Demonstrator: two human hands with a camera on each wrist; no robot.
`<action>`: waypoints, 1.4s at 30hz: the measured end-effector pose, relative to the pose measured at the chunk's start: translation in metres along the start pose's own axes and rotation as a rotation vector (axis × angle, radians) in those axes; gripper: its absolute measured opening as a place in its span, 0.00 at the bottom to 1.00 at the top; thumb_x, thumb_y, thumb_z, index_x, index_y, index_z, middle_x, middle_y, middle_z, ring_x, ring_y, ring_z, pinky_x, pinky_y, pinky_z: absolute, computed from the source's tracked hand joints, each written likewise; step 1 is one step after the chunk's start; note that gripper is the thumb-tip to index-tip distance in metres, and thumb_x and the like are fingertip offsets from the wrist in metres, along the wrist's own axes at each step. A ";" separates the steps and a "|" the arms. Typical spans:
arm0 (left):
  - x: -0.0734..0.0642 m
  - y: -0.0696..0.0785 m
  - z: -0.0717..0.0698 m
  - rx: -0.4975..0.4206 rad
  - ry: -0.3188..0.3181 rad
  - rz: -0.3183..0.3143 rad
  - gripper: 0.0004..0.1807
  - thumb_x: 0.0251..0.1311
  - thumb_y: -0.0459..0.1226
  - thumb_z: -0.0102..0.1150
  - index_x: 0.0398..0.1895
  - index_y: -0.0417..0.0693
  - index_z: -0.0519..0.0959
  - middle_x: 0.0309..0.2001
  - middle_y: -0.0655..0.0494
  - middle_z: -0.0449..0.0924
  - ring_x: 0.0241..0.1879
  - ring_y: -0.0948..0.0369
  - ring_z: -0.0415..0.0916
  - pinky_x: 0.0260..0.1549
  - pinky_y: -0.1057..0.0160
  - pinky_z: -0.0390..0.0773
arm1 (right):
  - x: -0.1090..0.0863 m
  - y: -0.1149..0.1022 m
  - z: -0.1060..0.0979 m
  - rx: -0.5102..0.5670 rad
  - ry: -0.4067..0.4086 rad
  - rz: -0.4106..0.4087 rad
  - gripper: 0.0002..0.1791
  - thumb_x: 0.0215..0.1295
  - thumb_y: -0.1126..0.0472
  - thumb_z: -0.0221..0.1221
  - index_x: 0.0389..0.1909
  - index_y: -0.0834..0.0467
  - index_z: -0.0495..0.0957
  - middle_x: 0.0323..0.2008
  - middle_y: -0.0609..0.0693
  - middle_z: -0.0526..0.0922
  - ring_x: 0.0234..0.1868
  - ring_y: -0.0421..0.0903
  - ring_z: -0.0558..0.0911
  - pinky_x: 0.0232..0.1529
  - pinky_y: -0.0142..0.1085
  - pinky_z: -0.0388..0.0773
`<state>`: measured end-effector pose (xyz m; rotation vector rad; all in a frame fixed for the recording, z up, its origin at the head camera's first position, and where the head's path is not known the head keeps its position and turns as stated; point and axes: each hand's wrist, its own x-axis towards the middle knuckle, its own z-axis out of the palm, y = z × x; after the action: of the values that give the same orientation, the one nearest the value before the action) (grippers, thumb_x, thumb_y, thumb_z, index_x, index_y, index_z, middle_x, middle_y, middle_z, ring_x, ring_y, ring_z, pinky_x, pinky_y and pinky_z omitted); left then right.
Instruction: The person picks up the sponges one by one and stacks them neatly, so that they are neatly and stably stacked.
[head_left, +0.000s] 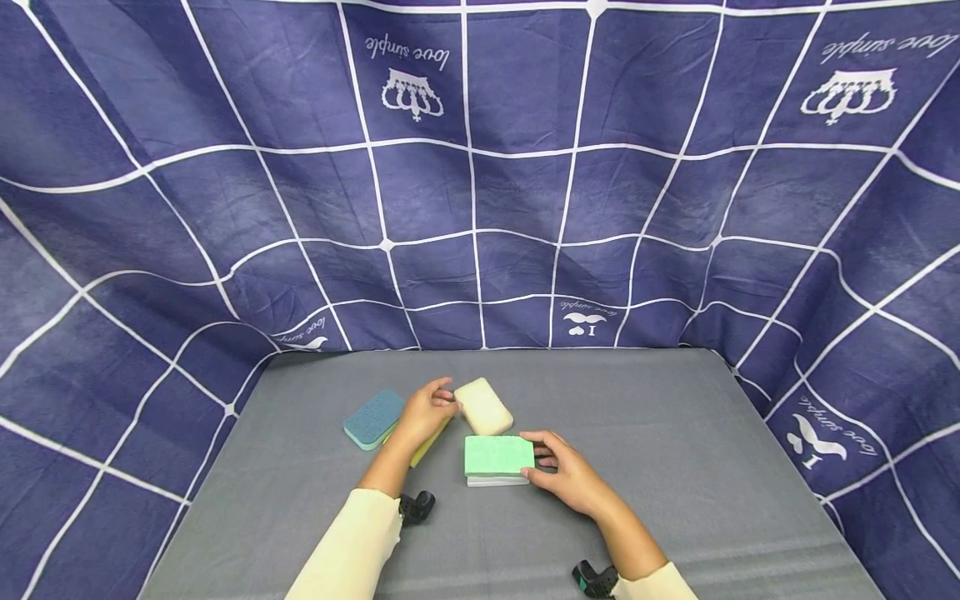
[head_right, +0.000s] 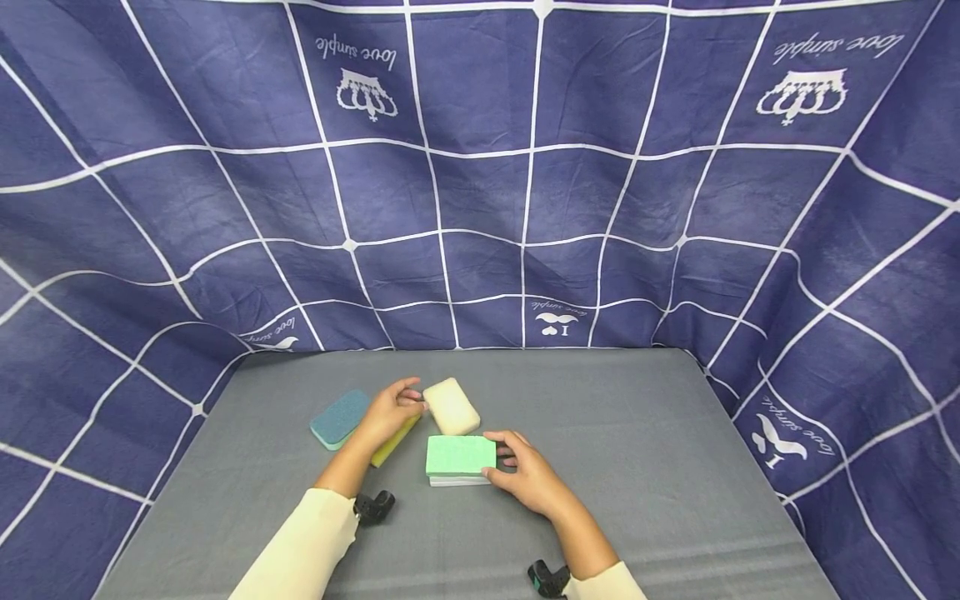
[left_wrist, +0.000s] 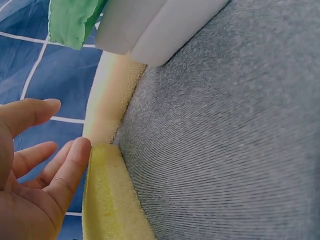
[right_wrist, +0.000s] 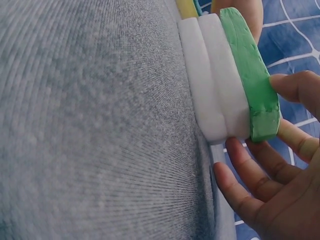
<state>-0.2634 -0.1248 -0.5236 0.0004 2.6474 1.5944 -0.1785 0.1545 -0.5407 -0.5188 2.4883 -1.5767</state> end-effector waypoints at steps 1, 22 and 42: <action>0.001 -0.001 0.000 0.006 0.001 0.004 0.31 0.56 0.36 0.66 0.64 0.41 0.71 0.46 0.46 0.81 0.43 0.55 0.80 0.40 0.61 0.80 | 0.000 0.000 0.000 0.006 0.001 -0.001 0.30 0.60 0.58 0.66 0.63 0.50 0.70 0.59 0.52 0.74 0.58 0.53 0.77 0.57 0.50 0.75; 0.021 -0.012 0.006 0.073 -0.047 -0.067 0.28 0.54 0.42 0.69 0.59 0.45 0.77 0.36 0.54 0.79 0.35 0.62 0.75 0.38 0.64 0.75 | -0.001 0.001 -0.001 -0.024 -0.012 0.024 0.30 0.60 0.50 0.66 0.64 0.45 0.70 0.60 0.50 0.73 0.58 0.50 0.76 0.56 0.43 0.77; 0.020 -0.004 0.009 0.145 -0.029 -0.088 0.24 0.48 0.44 0.73 0.48 0.44 0.82 0.36 0.52 0.78 0.36 0.60 0.74 0.36 0.64 0.73 | 0.002 -0.001 -0.001 -0.009 -0.014 0.012 0.30 0.60 0.54 0.66 0.64 0.50 0.70 0.58 0.51 0.75 0.57 0.51 0.77 0.56 0.48 0.76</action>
<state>-0.2826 -0.1183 -0.5325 -0.0848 2.6937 1.3640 -0.1803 0.1548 -0.5393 -0.5137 2.4846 -1.5537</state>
